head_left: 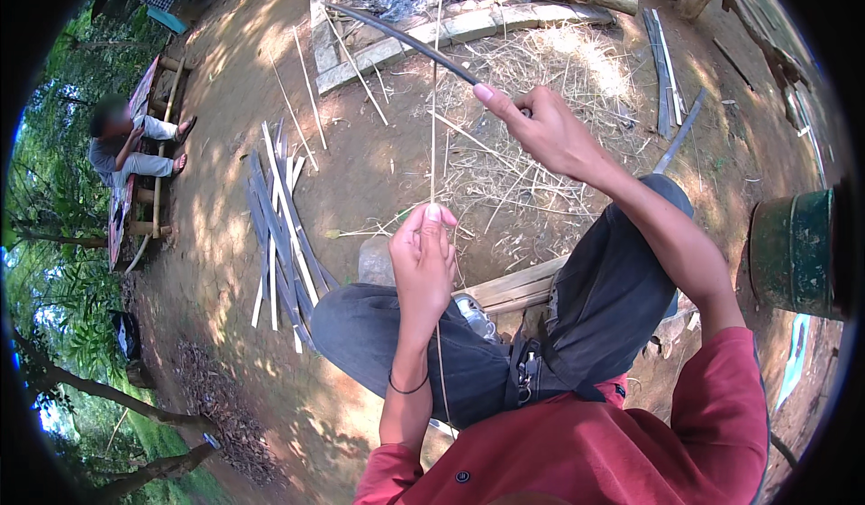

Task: The person thins a bamboo strip by shaving it with a machete. They hold the long, thin strip in one hand and repeatedly run the blade along its length to smooth or thin it while sitting on a wooden bench.

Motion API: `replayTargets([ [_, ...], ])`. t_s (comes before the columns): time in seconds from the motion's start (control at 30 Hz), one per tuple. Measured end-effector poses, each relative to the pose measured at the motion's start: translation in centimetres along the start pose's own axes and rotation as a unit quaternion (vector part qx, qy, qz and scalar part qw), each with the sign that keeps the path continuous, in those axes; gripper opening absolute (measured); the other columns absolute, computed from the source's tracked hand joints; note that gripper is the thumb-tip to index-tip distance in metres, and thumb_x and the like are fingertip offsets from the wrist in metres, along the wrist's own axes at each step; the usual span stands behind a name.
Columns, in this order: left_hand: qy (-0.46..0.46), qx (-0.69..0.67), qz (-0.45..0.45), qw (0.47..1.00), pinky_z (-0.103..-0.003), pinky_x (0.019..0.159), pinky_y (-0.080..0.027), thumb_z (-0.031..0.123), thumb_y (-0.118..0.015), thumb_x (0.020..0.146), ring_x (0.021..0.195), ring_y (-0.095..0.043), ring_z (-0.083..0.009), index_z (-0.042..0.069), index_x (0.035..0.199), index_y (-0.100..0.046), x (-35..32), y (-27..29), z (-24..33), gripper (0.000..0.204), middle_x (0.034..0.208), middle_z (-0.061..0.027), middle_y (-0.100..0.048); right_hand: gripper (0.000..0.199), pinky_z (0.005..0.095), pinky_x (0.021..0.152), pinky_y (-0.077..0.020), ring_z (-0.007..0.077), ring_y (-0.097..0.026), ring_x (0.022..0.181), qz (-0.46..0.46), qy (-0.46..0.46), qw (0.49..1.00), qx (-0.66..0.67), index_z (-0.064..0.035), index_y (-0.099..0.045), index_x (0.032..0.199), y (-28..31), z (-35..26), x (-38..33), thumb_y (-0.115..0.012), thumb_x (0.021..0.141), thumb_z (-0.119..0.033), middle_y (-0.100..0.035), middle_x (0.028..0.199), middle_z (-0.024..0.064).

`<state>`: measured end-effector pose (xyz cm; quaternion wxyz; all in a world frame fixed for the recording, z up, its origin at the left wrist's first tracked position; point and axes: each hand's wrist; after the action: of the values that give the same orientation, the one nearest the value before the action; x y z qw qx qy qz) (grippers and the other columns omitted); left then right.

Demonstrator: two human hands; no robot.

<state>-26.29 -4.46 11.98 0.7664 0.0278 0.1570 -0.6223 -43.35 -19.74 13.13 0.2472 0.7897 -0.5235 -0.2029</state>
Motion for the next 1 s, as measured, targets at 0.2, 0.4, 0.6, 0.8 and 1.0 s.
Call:
replayTargets([
  [0.2, 0.080, -0.155, -0.094, 0.980, -0.021, 0.040, -0.016, 0.024, -0.037, 0.105, 0.045, -0.020, -0.0027, 0.006, 0.086, -0.049, 0.8, 1.8, 0.9, 0.029, 0.057, 0.0080, -0.023, 0.077, 0.0393, 0.039, -0.0362, 0.0236, -0.046, 0.035, -0.116, 0.099, 0.982, -0.109, 0.0031, -0.060, 0.054, -2.5, -3.2, -4.7, -0.053, 0.087, -0.066, -0.044, 0.039, 0.0117],
  [0.4, 0.114, -0.197, -0.091, 0.969, -0.022, 0.038, -0.013, 0.008, -0.034, 0.099, 0.041, -0.018, -0.0031, 0.009, 0.083, -0.045, 0.4, 2.1, 0.7, 0.020, 0.056, 0.0074, -0.024, 0.078, 0.0446, 0.045, -0.0462, 0.0360, -0.056, 0.042, -0.150, 0.089, 0.974, -0.147, 0.0057, -0.062, 0.056, -3.1, -3.9, -6.0, -0.057, 0.083, -0.068, -0.048, 0.042, 0.0191],
  [0.6, 0.146, -0.205, -0.099, 0.963, -0.023, 0.037, -0.012, 0.009, -0.035, 0.100, 0.040, -0.016, -0.0028, 0.011, 0.082, -0.043, 0.9, 2.5, 0.5, 0.020, 0.056, 0.0074, -0.022, 0.080, 0.0435, 0.044, -0.0453, 0.0350, -0.055, 0.039, -0.116, 0.102, 0.972, -0.179, 0.0053, -0.058, 0.051, -3.1, -3.1, -5.6, -0.056, 0.083, -0.069, -0.046, 0.040, 0.0182],
  [0.8, 0.173, -0.218, -0.147, 0.949, -0.022, 0.036, -0.012, 0.010, -0.034, 0.101, 0.039, -0.014, -0.0022, 0.011, 0.083, -0.041, 0.6, 2.6, 0.4, 0.019, 0.054, 0.0073, -0.021, 0.083, 0.0395, 0.039, -0.0401, 0.0235, -0.044, 0.034, -0.061, 0.077, 0.982, -0.158, 0.0018, -0.057, 0.048, -2.8, -1.5, -4.0, -0.050, 0.085, -0.072, -0.040, 0.036, 0.0105],
  [1.0, 0.166, -0.265, -0.220, 0.924, -0.021, 0.035, -0.011, 0.021, -0.031, 0.105, 0.038, -0.013, -0.0021, 0.011, 0.084, -0.038, 0.3, 3.0, 0.1, 0.025, 0.054, 0.0075, -0.021, 0.079, 0.0358, 0.037, -0.0305, 0.0130, -0.036, 0.035, -0.038, 0.019, 0.995, -0.093, -0.0007, -0.058, 0.049, 0.0, -0.5, -1.7, -0.049, 0.089, -0.068, -0.034, 0.037, 0.0014],
])
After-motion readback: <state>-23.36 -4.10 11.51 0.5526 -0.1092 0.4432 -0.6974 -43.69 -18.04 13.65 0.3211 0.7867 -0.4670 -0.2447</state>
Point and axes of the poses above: each hand's wrist, its own x-axis towards the middle knuckle, its own y-axis out of the back of the hand, z = x × y
